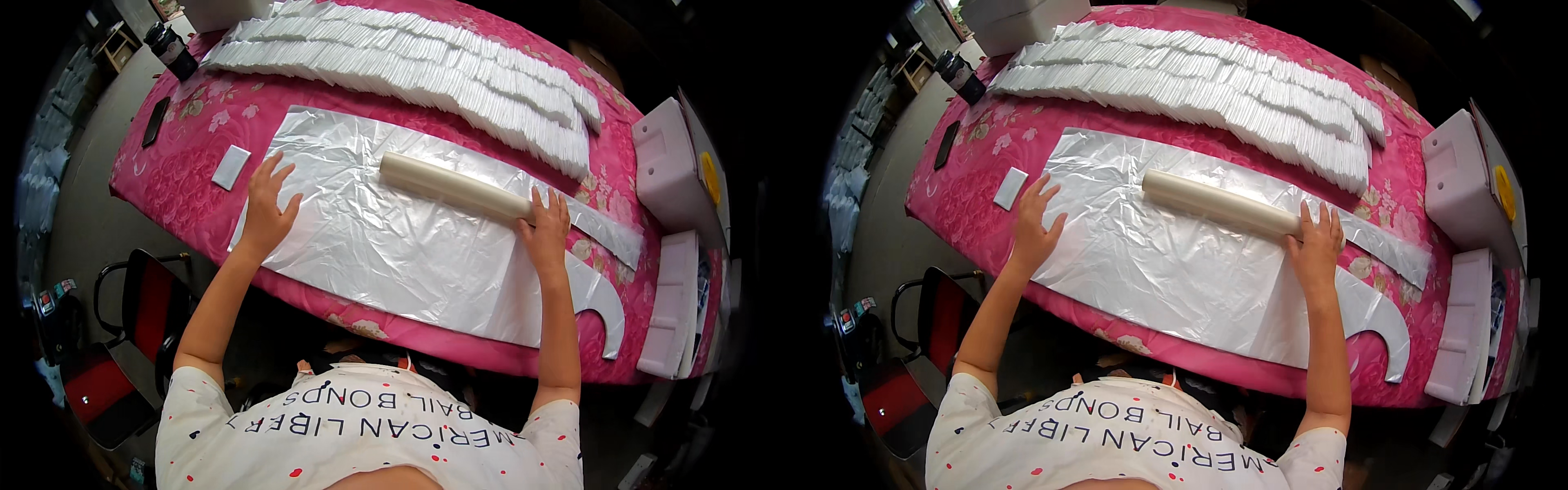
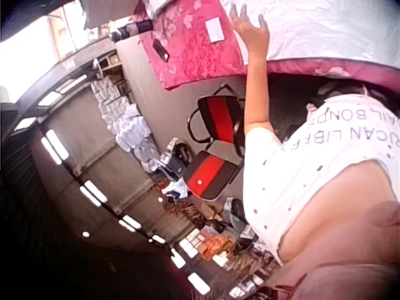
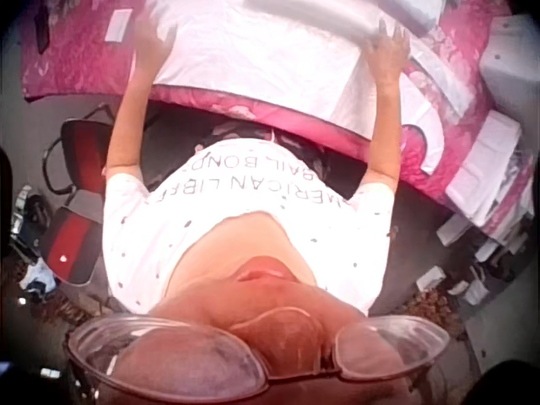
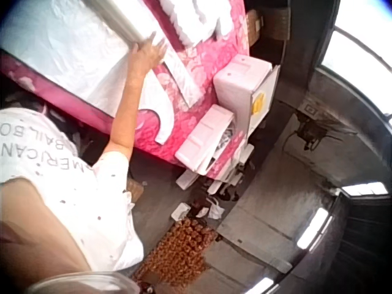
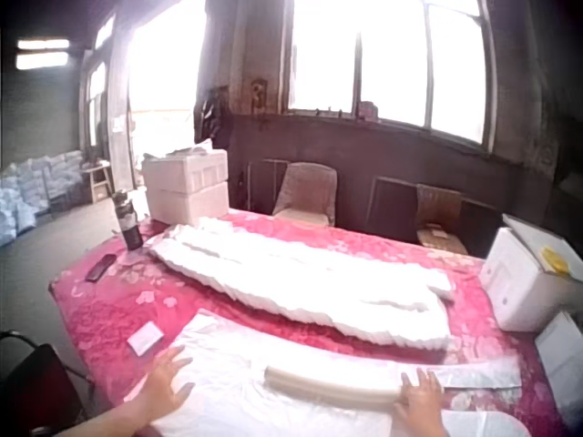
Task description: The person wraps small white rectangular items in clear plastic film on a pink floral tablecloth. They unroll the film, place an item on it, fold the film around the item, and stack the wrapped units. The person repeats this process for multiple items and also wraps a larger white sheet.
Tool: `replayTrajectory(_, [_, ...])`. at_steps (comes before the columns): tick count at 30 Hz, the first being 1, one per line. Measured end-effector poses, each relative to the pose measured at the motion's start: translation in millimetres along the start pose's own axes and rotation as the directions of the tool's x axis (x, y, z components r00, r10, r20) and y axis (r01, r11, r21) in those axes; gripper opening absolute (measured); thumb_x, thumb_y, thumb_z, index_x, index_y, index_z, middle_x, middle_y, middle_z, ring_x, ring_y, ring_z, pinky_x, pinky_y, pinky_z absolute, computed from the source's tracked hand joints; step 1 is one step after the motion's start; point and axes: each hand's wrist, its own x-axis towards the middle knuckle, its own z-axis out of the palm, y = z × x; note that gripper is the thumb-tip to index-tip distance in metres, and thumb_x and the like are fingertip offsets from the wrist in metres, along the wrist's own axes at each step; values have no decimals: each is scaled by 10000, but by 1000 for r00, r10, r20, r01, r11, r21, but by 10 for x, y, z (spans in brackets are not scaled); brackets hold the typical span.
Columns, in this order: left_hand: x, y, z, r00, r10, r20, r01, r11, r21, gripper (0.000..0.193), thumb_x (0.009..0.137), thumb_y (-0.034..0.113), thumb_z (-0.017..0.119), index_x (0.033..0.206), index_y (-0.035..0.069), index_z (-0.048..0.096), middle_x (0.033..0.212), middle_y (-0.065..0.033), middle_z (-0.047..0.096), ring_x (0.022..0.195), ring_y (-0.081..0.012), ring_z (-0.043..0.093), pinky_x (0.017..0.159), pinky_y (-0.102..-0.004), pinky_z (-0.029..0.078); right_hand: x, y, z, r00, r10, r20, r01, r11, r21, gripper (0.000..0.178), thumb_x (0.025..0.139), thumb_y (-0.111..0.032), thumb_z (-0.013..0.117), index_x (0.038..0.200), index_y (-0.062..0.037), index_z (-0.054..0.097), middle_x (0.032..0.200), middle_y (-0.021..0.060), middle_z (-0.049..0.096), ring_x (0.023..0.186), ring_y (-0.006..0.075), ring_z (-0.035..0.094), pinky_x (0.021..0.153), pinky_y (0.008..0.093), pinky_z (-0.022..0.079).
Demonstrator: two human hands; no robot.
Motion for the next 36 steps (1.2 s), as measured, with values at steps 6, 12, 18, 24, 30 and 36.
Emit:
replayTrajectory(6, [-228,1148,498,916,258,307,-124,911,-394,604,742,135,660,1275,25,400,1365,-182,326,1244,-353,318,1027,-409,275,-244,-77,-269,973,-108,203,67,979,195,523,664,-229,726,1119,-36,556,818,106,565,793,273,537,698,364,449])
replayTrajectory(12, [-420,1776,969,887,283,365,-113,899,-423,773,772,342,640,1362,12,265,1420,-307,37,1304,-484,99,1054,-475,198,-1084,-541,-519,899,-317,304,52,764,643,479,818,-307,584,1169,11,516,1204,199,477,1118,329,448,938,390,369])
replayTrajectory(18, [-474,2137,1081,792,432,431,-215,859,-465,780,752,350,621,1362,17,268,1428,-300,22,1316,-479,57,1056,-484,177,-1262,337,-207,968,-39,249,-43,948,317,503,852,-221,495,1294,-1,397,1392,151,328,1289,304,295,1059,392,224])
replayTrajectory(24, [-423,2350,1162,785,443,432,-246,864,-439,735,741,296,616,1334,-5,304,1429,-287,60,1323,-462,50,1065,-470,174,-1774,1895,-190,900,434,22,-434,901,-24,409,885,-161,411,1229,57,449,1307,215,421,1230,337,376,1039,384,275])
replayTrajectory(30, [-382,2413,1158,770,445,457,-279,879,-387,698,739,294,619,1305,-9,347,1424,-281,94,1324,-456,60,1067,-457,182,-2053,2113,-296,821,519,-238,-539,842,-20,188,812,-102,565,953,-3,640,975,125,644,953,276,592,872,359,436])
replayTrajectory(36, [-342,2441,1117,778,484,400,-282,839,-466,648,755,242,627,1290,-10,364,1413,-255,156,1315,-411,151,1053,-444,224,-1553,1232,-586,730,636,-248,-493,743,454,81,776,-81,633,801,-21,585,786,87,621,709,208,593,633,307,468])
